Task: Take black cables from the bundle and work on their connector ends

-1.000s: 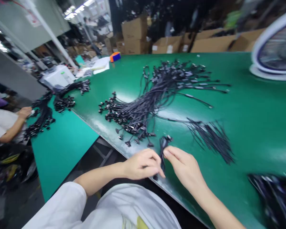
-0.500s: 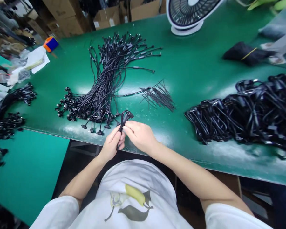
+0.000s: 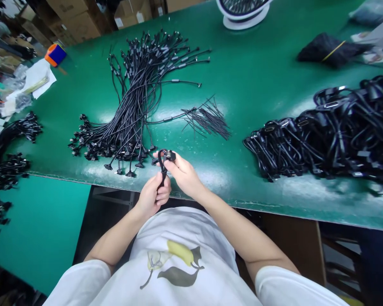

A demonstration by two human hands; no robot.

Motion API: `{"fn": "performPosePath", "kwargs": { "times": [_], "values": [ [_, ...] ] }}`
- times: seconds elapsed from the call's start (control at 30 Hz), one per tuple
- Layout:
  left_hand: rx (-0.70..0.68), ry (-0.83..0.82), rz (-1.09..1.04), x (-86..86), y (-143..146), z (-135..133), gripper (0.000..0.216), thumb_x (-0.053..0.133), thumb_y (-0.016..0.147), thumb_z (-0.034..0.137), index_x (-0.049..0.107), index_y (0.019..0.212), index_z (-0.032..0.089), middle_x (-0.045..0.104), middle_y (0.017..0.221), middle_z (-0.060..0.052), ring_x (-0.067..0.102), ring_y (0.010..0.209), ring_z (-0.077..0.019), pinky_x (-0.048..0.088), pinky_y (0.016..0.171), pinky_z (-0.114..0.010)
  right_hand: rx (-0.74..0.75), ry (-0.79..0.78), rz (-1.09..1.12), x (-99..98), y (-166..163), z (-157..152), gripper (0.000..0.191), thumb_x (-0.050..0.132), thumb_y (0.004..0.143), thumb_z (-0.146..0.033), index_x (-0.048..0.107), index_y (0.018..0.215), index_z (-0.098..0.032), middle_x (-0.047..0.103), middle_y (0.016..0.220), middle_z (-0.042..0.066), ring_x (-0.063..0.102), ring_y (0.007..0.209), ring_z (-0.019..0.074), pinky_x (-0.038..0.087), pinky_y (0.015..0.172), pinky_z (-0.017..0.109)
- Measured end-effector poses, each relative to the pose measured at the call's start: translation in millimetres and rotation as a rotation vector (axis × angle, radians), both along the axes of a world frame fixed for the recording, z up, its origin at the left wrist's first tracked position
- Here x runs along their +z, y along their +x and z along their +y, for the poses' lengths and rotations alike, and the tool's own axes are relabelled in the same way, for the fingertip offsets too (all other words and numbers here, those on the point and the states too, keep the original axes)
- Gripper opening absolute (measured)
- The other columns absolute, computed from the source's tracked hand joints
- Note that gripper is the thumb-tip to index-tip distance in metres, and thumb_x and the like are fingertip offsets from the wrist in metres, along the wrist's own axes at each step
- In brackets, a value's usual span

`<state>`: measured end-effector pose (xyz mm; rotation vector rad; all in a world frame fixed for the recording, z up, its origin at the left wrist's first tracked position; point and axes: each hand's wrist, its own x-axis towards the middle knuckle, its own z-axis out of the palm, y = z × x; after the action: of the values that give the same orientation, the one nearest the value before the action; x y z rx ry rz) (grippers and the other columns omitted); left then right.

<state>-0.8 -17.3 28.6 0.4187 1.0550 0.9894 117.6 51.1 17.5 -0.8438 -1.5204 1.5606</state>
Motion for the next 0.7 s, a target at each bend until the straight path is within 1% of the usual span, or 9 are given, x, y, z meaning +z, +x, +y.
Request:
{"fn": "performPosePath", "kwargs": {
  "times": [0.07,0.13,0.2,0.27,0.33,0.43,0.57,0.63,0.7],
  "values": [
    [0.05,-0.007,0.03,-0.5,1.8,1.7,0.051,0.061,0.078,0.066,0.048,0.072,0.017,0.026,0.052,0.011,0.016,0.039,-0.0017,0.015,0.035,-0.014,-0.131,0.161,-0.143,1.0,1.0,1.4,0.034,0.046,0.095,-0.044,0.058,0.117,-0.02,0.062,0.116,0.01,0.061,0.1,0.0197,0.049,0.09,0.036],
    [0.086,0.021,0.075,-2.7,1.5,3.5,0.049,0.062,0.079,0.064,0.05,0.076,0.016,0.032,0.054,0.009,0.022,0.04,-0.0017,0.019,0.037,-0.014,-0.3,0.313,-0.309,2.5,2.9,3.3,0.031,0.053,0.091,-0.039,0.059,0.115,-0.019,0.062,0.102,0.008,0.06,0.089,0.0195,0.049,0.084,0.035],
    [0.095,0.037,0.109,-6.0,-0.4,4.3,0.045,0.063,0.08,0.06,0.052,0.081,0.016,0.035,0.057,0.008,0.025,0.042,-0.0017,0.02,0.038,-0.014,-0.36,0.428,-0.406,3.9,5.5,6.3,0.023,0.057,0.09,-0.035,0.061,0.107,-0.02,0.061,0.087,0.005,0.057,0.075,0.0176,0.049,0.076,0.033],
    [0.083,0.036,0.135,-9.1,-2.7,4.3,0.044,0.061,0.081,0.059,0.053,0.082,0.016,0.036,0.058,0.008,0.025,0.042,-0.0019,0.02,0.038,-0.014,-0.35,0.499,-0.428,4.2,8.0,10.5,0.017,0.057,0.09,-0.033,0.061,0.1,-0.02,0.062,0.087,0.005,0.056,0.074,0.0168,0.048,0.075,0.032],
    [0.067,0.061,0.168,-11.0,-4.0,4.0,0.044,0.059,0.082,0.06,0.053,0.082,0.016,0.036,0.059,0.008,0.026,0.042,-0.002,0.021,0.038,-0.014,-0.351,0.511,-0.434,3.4,10.1,14.9,0.021,0.061,0.087,-0.035,0.06,0.101,-0.019,0.063,0.093,0.006,0.057,0.075,0.017,0.048,0.075,0.032],
    [0.047,0.11,0.21,-11.9,-3.9,4.9,0.044,0.058,0.084,0.059,0.054,0.081,0.016,0.038,0.059,0.008,0.029,0.043,-0.0022,0.025,0.038,-0.014,-0.335,0.518,-0.467,1.8,12.6,18.9,0.025,0.063,0.087,-0.038,0.061,0.102,-0.019,0.063,0.087,0.005,0.057,0.073,0.0179,0.049,0.073,0.033],
    [0.007,0.084,0.151,-11.4,-3.7,7.0,0.041,0.059,0.085,0.056,0.055,0.092,0.016,0.042,0.059,0.007,0.031,0.042,-0.0031,0.027,0.036,-0.014,-0.27,0.648,-0.384,1.0,15.7,21.8,0.018,0.053,0.093,-0.029,0.067,0.1,-0.021,0.066,0.093,0.007,0.06,0.089,0.0207,0.048,0.084,0.037],
    [-0.025,0.083,0.083,-9.6,-5.1,7.1,0.041,0.06,0.085,0.055,0.054,0.105,0.019,0.045,0.059,0.008,0.029,0.04,-0.0038,0.027,0.035,-0.014,-0.238,0.619,-0.275,-0.5,17.4,26.2,0.016,0.056,0.092,-0.029,0.069,0.099,-0.022,0.064,0.101,0.008,0.06,0.099,0.0212,0.048,0.09,0.039],
    [-0.064,0.09,0.003,-5.8,-7.3,6.4,0.044,0.062,0.084,0.054,0.053,0.112,0.021,0.045,0.058,0.008,0.028,0.039,-0.004,0.027,0.034,-0.015,-0.184,0.491,-0.144,-3.4,19.4,32.2,0.016,0.059,0.09,-0.032,0.069,0.099,-0.023,0.061,0.112,0.008,0.057,0.11,0.0219,0.046,0.096,0.04]
  ]
}}
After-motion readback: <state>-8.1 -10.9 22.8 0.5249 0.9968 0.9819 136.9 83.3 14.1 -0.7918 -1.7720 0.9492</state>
